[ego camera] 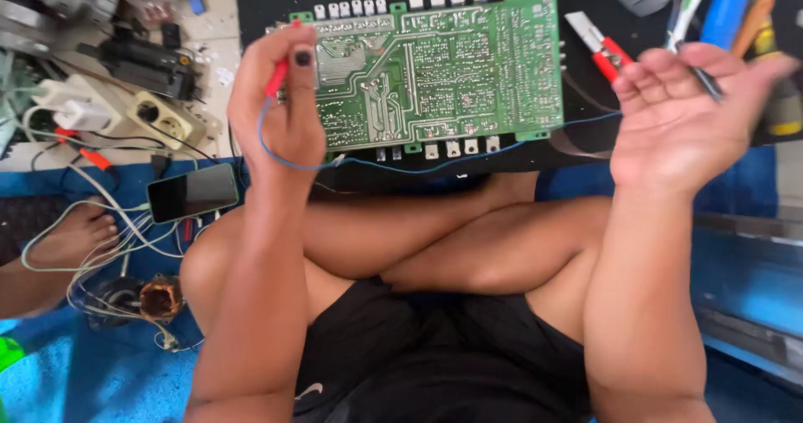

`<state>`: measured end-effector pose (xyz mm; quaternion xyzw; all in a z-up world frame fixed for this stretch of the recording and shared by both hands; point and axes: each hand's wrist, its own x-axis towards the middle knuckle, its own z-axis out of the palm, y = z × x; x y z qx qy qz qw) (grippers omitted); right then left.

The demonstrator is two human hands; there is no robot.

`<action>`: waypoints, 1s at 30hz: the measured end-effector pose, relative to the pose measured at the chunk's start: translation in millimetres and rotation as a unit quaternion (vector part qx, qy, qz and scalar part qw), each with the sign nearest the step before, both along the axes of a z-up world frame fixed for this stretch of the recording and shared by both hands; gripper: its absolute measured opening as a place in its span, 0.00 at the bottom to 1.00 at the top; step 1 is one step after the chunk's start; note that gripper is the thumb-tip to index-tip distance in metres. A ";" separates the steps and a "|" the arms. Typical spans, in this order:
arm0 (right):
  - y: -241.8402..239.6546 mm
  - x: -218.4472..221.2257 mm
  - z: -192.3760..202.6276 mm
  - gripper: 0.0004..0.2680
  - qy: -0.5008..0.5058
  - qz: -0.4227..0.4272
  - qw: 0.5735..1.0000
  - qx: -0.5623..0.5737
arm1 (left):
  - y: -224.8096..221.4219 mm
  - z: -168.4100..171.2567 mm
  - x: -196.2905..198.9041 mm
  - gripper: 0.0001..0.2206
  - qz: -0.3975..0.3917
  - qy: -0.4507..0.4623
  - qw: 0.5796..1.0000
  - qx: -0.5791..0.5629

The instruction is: Repairing an electronic circuit board by testing points with a multimeter and soldering components.

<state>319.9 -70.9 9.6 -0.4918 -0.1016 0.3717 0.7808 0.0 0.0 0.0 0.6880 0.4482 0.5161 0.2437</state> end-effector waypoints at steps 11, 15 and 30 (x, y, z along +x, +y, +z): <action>-49.5 45.2 -31.5 0.03 -0.242 0.117 0.963 -0.020 | -2.1 -48.2 -59.4 0.12 0.079 0.086 0.971 -0.208; -44.1 36.8 -71.5 0.09 -0.471 0.251 0.840 -0.100 | -0.1 -51.1 -68.4 0.13 0.097 0.186 0.921 -0.327; -27.7 15.5 -58.4 0.13 -0.398 0.222 0.890 0.023 | -3.5 -32.2 -71.2 0.13 -0.011 -0.285 0.938 -0.198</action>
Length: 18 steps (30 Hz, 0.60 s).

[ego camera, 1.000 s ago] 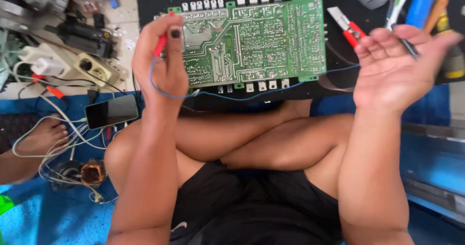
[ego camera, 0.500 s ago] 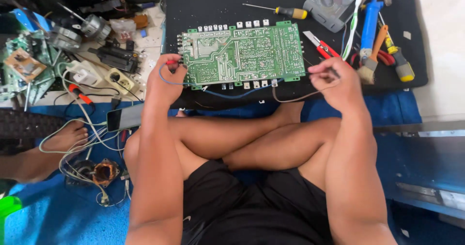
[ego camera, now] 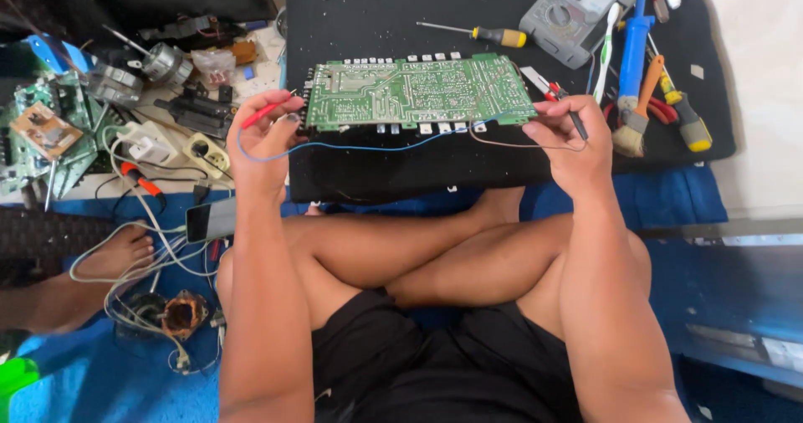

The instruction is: Repairing an electronic circuit board by testing points with a multimeter and soldering components.

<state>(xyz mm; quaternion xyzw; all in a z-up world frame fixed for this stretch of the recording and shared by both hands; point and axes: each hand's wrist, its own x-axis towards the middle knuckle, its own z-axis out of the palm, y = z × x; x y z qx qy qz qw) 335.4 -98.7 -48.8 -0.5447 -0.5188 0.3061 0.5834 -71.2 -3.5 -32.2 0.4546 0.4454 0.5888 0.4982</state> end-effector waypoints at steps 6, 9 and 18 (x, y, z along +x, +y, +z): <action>29.0 -25.4 14.4 0.12 0.091 -0.099 0.989 0.058 | 11.6 4.3 10.3 0.16 -0.008 -0.121 0.989 0.080; 42.1 -18.6 6.0 0.12 0.191 -0.037 0.977 0.085 | 20.7 -0.1 11.2 0.16 -0.059 -0.119 0.983 0.128; 77.7 -25.0 17.7 0.19 -0.024 0.046 0.973 0.226 | 56.7 -3.8 34.9 0.11 0.012 -0.025 0.965 0.261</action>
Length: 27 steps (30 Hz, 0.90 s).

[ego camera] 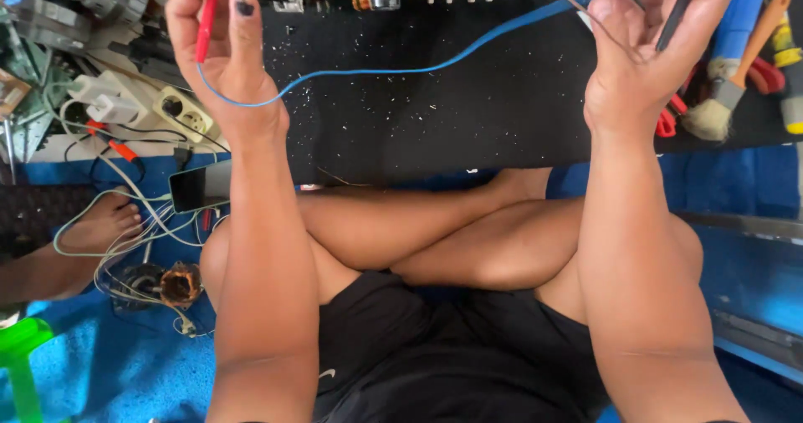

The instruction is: Repairing an electronic circuit board by testing points with a multimeter and soldering components.

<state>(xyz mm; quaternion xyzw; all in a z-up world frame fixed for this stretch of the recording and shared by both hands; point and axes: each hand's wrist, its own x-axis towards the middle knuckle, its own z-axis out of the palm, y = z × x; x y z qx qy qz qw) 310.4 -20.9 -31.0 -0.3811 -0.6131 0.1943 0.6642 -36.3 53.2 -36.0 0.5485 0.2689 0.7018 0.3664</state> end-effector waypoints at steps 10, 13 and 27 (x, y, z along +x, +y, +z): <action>5.0 3.6 5.3 0.11 -0.007 -0.015 1.000 0.022 | 7.9 7.0 11.1 0.08 -0.008 -0.061 0.998 0.008; -2.6 4.9 11.1 0.13 -0.034 -0.064 0.996 0.049 | 0.7 18.1 14.4 0.07 0.041 -0.021 0.997 0.060; -12.2 1.3 7.6 0.13 -0.005 -0.101 0.995 0.004 | -10.0 20.5 12.8 0.08 0.051 -0.039 0.998 0.018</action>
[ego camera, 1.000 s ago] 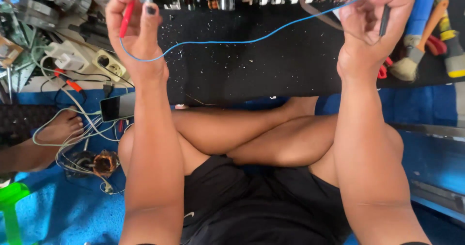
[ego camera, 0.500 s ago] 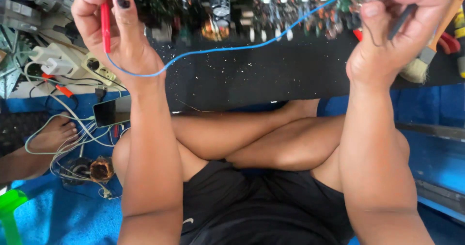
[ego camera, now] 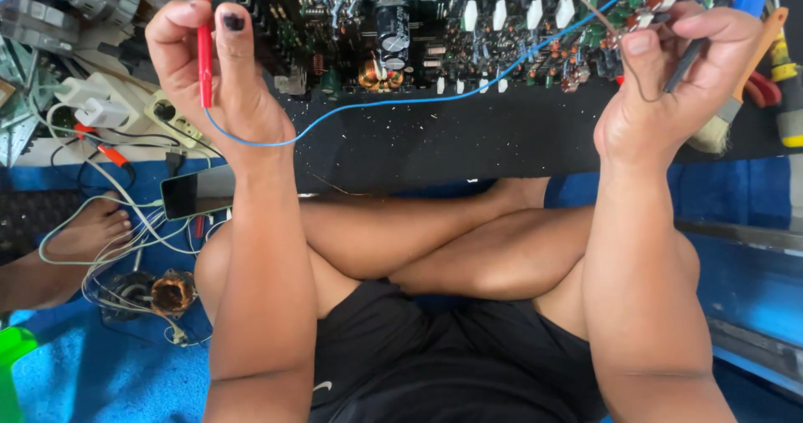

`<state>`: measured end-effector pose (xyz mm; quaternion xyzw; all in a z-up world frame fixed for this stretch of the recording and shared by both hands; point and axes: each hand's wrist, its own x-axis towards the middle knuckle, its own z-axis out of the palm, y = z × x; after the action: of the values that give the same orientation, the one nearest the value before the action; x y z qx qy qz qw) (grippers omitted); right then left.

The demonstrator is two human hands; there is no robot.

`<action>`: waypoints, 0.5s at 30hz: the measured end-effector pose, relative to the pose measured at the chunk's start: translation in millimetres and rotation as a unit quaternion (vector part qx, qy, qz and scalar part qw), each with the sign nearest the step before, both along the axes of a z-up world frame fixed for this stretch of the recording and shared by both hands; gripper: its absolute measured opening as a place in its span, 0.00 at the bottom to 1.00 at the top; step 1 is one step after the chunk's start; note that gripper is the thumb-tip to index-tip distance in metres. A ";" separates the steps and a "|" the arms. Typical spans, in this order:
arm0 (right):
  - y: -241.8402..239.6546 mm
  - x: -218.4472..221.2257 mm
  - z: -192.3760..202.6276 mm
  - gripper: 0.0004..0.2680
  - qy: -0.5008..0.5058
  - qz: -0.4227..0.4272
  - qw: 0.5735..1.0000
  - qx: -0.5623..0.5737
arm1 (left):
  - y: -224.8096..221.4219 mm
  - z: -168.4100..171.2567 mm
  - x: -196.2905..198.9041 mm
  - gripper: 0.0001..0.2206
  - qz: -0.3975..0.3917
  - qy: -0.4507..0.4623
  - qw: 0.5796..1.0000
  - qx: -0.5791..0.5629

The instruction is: Repairing an electronic circuit board by testing points with a multimeter and soldering components.

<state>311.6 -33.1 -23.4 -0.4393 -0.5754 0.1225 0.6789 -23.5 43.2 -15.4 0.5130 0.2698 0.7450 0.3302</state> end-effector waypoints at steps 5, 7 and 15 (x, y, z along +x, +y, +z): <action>0.4 0.6 1.4 0.12 -0.025 0.002 1.000 0.000 | 6.4 -9.5 -2.8 0.09 -0.007 -0.021 1.000 0.016; 1.0 1.0 0.2 0.12 -0.017 0.019 1.000 -0.006 | 7.5 -10.4 -3.1 0.09 0.000 -0.021 1.000 0.019; 0.4 -4.3 -3.8 0.13 0.047 0.047 0.998 -0.011 | 7.5 -8.8 0.9 0.10 0.027 -0.014 0.999 0.024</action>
<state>307.3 -32.8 -27.2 -0.4123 -0.5614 0.1814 0.6942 -22.6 50.7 -24.3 0.5031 0.2605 0.7670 0.3012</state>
